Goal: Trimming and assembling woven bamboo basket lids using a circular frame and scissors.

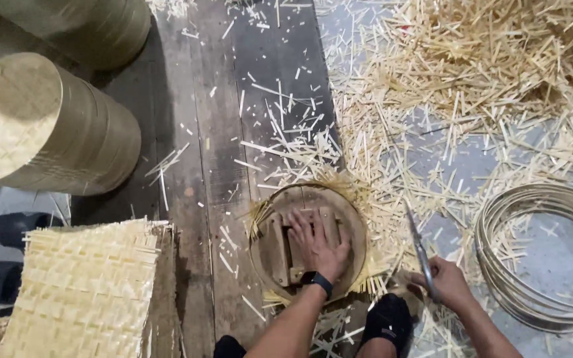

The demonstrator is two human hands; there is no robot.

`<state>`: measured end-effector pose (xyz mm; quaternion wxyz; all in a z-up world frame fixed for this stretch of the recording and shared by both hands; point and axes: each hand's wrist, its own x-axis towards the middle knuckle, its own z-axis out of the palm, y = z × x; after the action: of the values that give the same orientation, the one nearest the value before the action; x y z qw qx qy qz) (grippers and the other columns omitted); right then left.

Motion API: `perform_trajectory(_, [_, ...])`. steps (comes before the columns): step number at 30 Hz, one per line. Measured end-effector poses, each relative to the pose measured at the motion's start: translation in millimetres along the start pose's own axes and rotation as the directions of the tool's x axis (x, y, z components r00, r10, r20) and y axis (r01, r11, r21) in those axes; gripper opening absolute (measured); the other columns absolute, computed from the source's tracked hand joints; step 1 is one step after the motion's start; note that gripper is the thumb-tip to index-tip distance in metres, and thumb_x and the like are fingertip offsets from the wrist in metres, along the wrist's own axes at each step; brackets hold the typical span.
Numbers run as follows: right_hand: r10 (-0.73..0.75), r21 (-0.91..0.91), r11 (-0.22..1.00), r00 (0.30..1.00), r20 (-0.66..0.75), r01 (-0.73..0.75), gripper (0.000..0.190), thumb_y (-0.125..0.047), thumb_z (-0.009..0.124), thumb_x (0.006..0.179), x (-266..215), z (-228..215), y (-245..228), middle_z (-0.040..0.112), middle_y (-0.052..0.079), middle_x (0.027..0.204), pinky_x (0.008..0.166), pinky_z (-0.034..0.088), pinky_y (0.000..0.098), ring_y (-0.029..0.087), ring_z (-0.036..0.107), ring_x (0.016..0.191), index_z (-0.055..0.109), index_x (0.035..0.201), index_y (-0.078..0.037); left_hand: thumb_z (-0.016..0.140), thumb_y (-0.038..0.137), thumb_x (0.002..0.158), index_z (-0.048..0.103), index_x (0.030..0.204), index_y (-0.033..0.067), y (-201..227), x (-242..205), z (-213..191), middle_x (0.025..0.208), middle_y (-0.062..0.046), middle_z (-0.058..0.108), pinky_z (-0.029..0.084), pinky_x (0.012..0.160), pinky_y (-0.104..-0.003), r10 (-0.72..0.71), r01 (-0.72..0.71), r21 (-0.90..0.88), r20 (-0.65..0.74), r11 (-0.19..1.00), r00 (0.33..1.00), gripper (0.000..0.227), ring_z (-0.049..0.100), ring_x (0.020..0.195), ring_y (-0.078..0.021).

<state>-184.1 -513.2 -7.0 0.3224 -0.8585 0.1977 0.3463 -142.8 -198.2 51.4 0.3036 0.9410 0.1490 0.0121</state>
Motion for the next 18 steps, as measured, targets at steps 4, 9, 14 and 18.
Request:
perform_trajectory(4, [-0.242,-0.258,0.938,0.97,-0.007,0.232,0.064,-0.056,0.075,0.082,-37,-28,-96,0.071,0.022,0.101,0.079,0.057,0.0504,0.035,0.07,0.089,0.068,0.118,-0.003,0.077,0.042,0.079,0.027,0.162,0.0169,-4,1,-1,0.168,-0.029,-0.001,0.002,0.123,-0.063,0.013,-0.012,-0.031,0.026,0.999,1.0,0.101,-0.005,0.155,-0.0471])
perform_trajectory(9, [-0.28,-0.567,0.788,0.96,0.018,0.24,0.063,-0.061,0.062,0.088,-29,-25,-151,0.067,0.018,0.106,0.085,0.057,0.047,0.031,0.069,0.097,0.066,0.121,-0.007,0.08,0.039,0.075,0.028,0.162,0.0174,-10,-1,-3,0.17,-0.027,-0.002,0.003,0.123,-0.064,0.026,-0.024,-0.03,0.059,0.999,0.998,0.104,-0.006,0.156,-0.0474])
perform_trajectory(14, [-0.3,-0.536,0.809,0.954,-0.026,0.24,0.05,-0.056,0.061,0.088,-18,-15,-99,0.071,0.017,0.109,0.091,0.058,0.0484,0.036,0.073,0.099,0.074,0.119,-0.018,0.084,0.037,0.069,0.028,0.162,0.0166,-20,-7,-1,0.17,-0.027,-0.001,0.006,0.122,-0.065,0.092,-0.081,-0.082,0.137,0.993,0.986,0.11,-0.007,0.156,-0.0471])
perform_trajectory(18, [-0.227,-0.529,0.839,0.966,-0.128,0.127,0.049,-0.056,0.068,0.089,-10,-3,-116,0.069,0.016,0.108,0.085,0.058,0.0498,0.035,0.07,0.098,0.076,0.111,-0.013,0.084,0.036,0.068,0.028,0.163,0.0153,-27,-14,2,0.171,-0.025,0.002,0.006,0.123,-0.065,0.165,-0.148,-0.117,0.144,0.982,0.976,0.112,-0.007,0.158,-0.0468])
